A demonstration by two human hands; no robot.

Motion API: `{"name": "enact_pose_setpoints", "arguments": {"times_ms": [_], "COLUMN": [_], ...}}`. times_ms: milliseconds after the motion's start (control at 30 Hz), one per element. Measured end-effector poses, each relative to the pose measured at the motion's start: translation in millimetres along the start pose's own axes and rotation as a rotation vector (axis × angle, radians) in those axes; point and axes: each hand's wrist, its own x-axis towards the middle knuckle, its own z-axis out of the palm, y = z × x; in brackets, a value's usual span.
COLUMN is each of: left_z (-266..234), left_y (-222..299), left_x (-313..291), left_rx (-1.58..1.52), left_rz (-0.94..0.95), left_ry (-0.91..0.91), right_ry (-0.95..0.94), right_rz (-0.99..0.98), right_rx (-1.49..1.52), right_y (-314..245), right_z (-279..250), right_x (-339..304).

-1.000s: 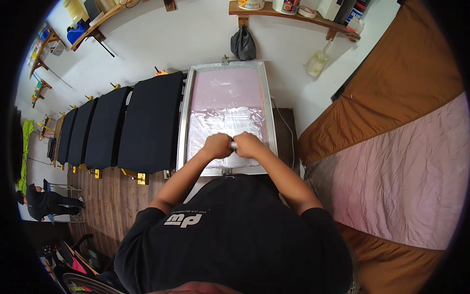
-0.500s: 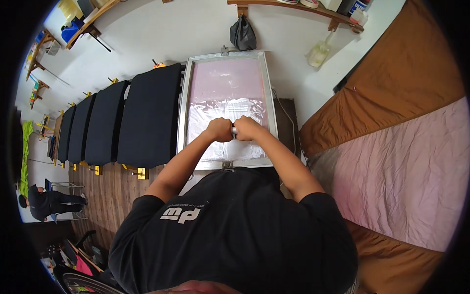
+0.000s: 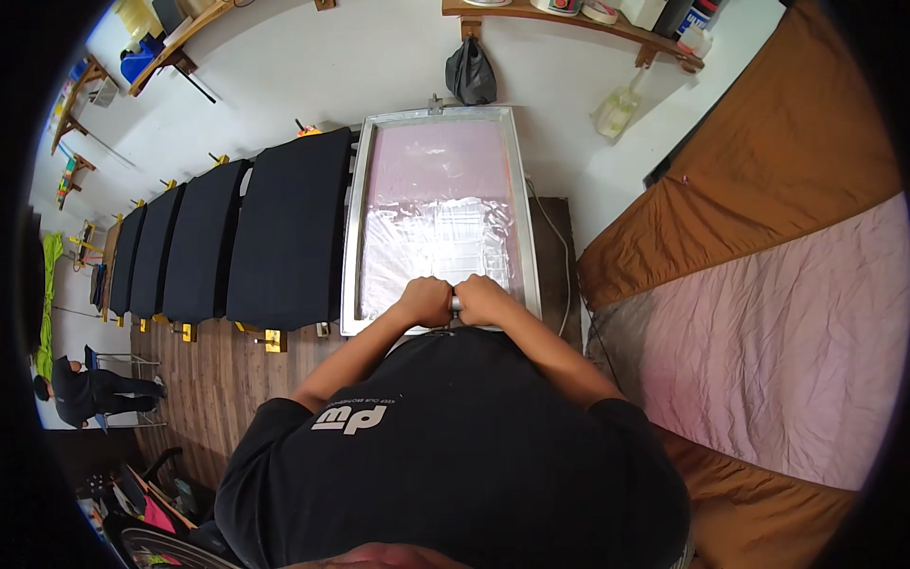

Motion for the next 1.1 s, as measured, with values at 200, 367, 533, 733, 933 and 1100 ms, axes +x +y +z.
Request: {"name": "enact_pose_setpoints", "arguments": {"times_ms": [200,367,533,733,933,1100], "left_z": [-24,-21,33,13,-22,-23], "left_y": [-8,-15,-11,4,-13,-24], "left_x": [15,41,19,-9,27,55], "left_rx": [-0.081,0.003,0.034,-0.047,-0.075,-0.006], "left_rz": [-0.028,-0.021,0.074,0.034,-0.083,-0.105], "left_ry": [-0.088,0.304,0.452,0.216,0.107,0.237], "right_ry": [-0.064,0.178,0.339,0.141,0.083,0.223], "right_rz": [-0.004,0.026,-0.035,0.039,0.059,0.054], "right_rx": [0.031,0.014,-0.070,-0.023,0.009,-0.014], "right_y": [11,23,21,-2,15,31], "right_z": [-26,-42,23,12,-32,-33], "right_x": [12,30,13,-13,21,50]}}
